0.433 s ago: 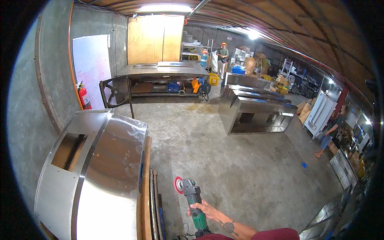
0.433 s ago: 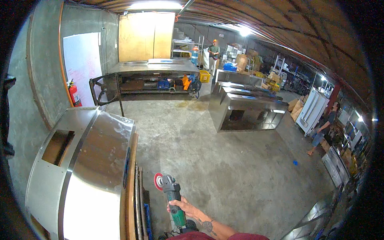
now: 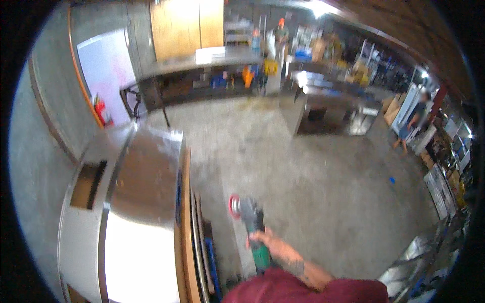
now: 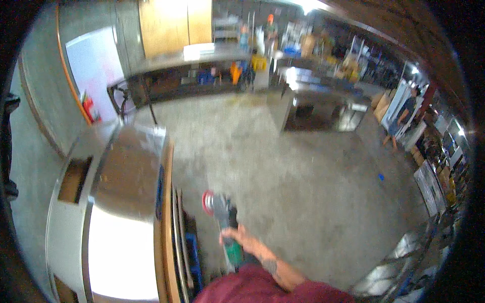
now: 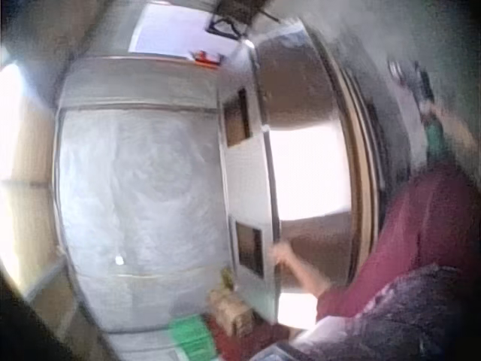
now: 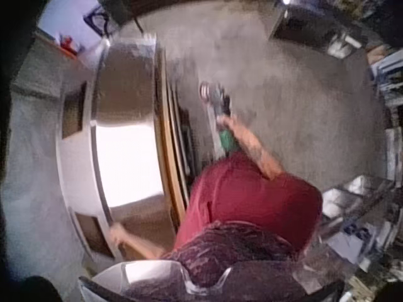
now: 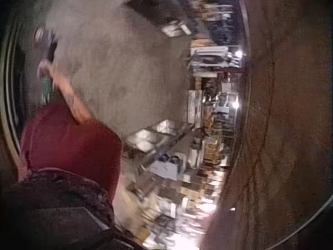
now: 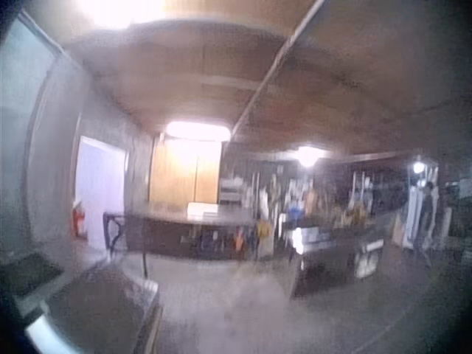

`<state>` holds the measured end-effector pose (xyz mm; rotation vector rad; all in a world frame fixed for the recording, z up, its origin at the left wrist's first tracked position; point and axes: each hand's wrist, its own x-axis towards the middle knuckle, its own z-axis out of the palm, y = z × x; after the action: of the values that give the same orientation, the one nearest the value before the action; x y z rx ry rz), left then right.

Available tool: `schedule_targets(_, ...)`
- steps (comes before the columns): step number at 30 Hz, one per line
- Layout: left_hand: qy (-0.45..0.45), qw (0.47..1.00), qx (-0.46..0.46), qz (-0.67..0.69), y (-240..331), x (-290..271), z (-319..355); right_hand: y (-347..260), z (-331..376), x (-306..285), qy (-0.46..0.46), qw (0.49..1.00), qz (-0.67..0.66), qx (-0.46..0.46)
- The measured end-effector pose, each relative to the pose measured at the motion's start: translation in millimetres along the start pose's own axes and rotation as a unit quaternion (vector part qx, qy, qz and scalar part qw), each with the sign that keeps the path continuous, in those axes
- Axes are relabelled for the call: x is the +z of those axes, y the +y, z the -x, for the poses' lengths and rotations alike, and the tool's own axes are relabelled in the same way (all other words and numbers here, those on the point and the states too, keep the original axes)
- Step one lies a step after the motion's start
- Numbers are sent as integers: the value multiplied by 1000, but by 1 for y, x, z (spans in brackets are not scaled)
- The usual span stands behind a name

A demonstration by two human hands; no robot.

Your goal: The person uses a handheld angle grinder with a polishing pad to smooth and polish the surface of a large stainless steel box. The person moves the tool across the top and side panels, repositioning the box to access different areas.

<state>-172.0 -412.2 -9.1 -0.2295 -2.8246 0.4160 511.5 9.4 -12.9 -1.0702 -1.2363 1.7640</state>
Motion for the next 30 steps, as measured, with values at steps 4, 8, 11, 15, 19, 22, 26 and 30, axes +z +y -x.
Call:
schedule_targets(4, 34, 997, 46, 46, 135, 28, -43, -3, -31, -58, 37, 993, -112, 1)
schedule_targets(8, 85, 973, 130, 170, 259, -28, -47, -16, -30, -117, 48, 997, -45, 28)
schedule_targets(11, 71, 935, 188, 291, 372, -71, -56, 1, -57, -166, 39, 992, -112, 33)
schedule_targets(15, -36, 903, 256, 343, 527, -126, -57, -68, -115, -232, 54, 989, -141, 6)
schedule_targets(19, 120, 819, 322, 460, 659, -184, -105, -112, -204, -272, 46, 990, -130, -23)
schedule_targets(22, 63, 854, 328, 398, 747, -217, -134, -129, -274, -286, 48, 992, -108, -34)
schedule_targets(26, 121, 873, 306, 360, 865, -245, -165, -169, -379, -284, 66, 993, -85, -41)
schedule_targets(30, 129, 888, 281, 339, 949, -216, -210, -178, -455, -274, 36, 999, -12, 14)
